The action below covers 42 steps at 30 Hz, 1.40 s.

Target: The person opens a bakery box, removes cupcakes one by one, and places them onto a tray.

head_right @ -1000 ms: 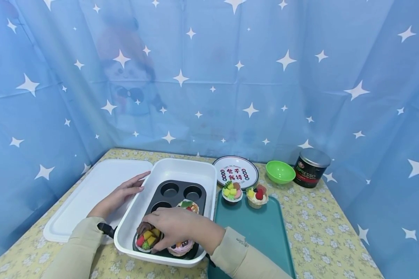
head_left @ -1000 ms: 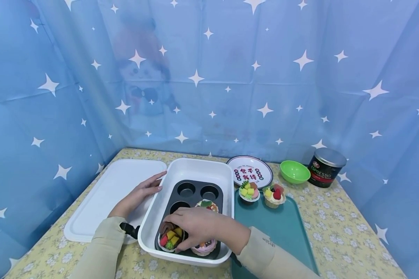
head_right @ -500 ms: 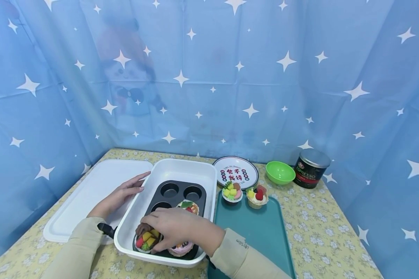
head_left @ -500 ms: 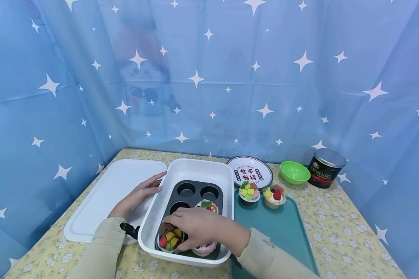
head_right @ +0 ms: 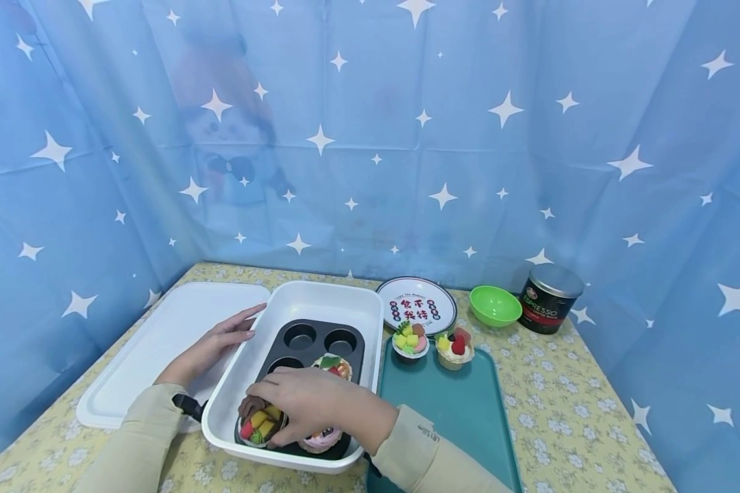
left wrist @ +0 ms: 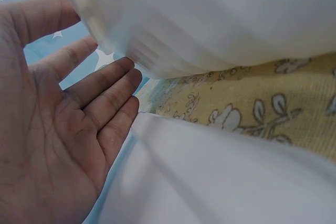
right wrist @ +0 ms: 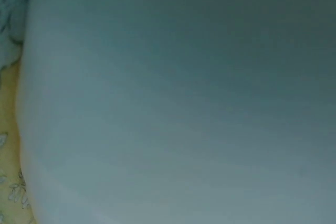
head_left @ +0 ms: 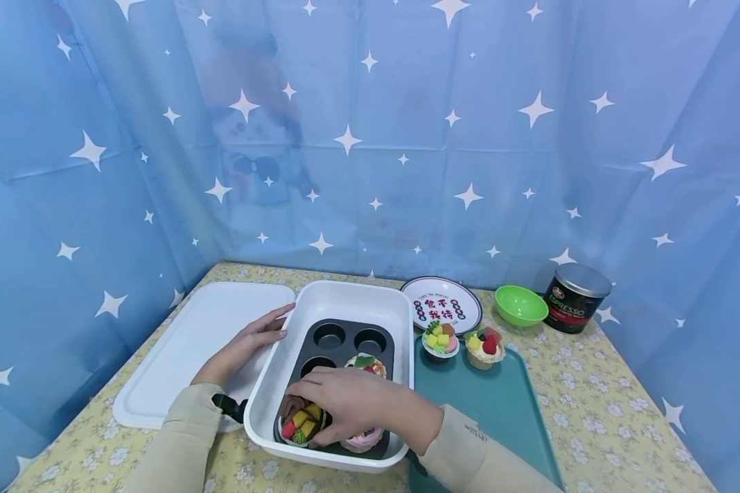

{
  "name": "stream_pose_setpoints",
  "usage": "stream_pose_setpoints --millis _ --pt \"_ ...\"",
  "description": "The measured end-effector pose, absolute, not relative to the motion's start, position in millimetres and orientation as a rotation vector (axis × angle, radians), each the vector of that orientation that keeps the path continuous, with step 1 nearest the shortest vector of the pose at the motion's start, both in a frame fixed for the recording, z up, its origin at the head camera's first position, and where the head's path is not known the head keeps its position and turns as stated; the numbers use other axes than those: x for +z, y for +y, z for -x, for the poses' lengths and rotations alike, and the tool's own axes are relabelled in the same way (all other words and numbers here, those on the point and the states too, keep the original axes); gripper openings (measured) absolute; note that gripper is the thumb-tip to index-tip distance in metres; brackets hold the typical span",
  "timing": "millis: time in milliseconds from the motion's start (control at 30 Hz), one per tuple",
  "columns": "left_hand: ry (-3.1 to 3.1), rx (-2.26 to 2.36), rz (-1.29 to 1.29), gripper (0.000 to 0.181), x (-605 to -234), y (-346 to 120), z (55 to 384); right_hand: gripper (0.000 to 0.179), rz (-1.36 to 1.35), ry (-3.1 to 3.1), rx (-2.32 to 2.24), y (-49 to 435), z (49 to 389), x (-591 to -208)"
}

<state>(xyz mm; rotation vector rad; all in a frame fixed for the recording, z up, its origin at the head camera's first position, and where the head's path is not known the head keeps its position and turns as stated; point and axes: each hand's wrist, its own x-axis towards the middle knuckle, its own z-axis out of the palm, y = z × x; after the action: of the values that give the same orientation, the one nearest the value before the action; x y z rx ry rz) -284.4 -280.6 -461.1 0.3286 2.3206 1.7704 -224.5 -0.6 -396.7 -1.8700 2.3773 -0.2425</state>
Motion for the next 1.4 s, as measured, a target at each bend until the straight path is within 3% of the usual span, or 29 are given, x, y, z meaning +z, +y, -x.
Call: stream_pose_setpoints --millis 1400 --pt "2.336 1.758 -0.351 0.060 -462.9 -282.1 286.9 0.078 1.755 2.481 -0.425 19.4 228.7 -375.7"
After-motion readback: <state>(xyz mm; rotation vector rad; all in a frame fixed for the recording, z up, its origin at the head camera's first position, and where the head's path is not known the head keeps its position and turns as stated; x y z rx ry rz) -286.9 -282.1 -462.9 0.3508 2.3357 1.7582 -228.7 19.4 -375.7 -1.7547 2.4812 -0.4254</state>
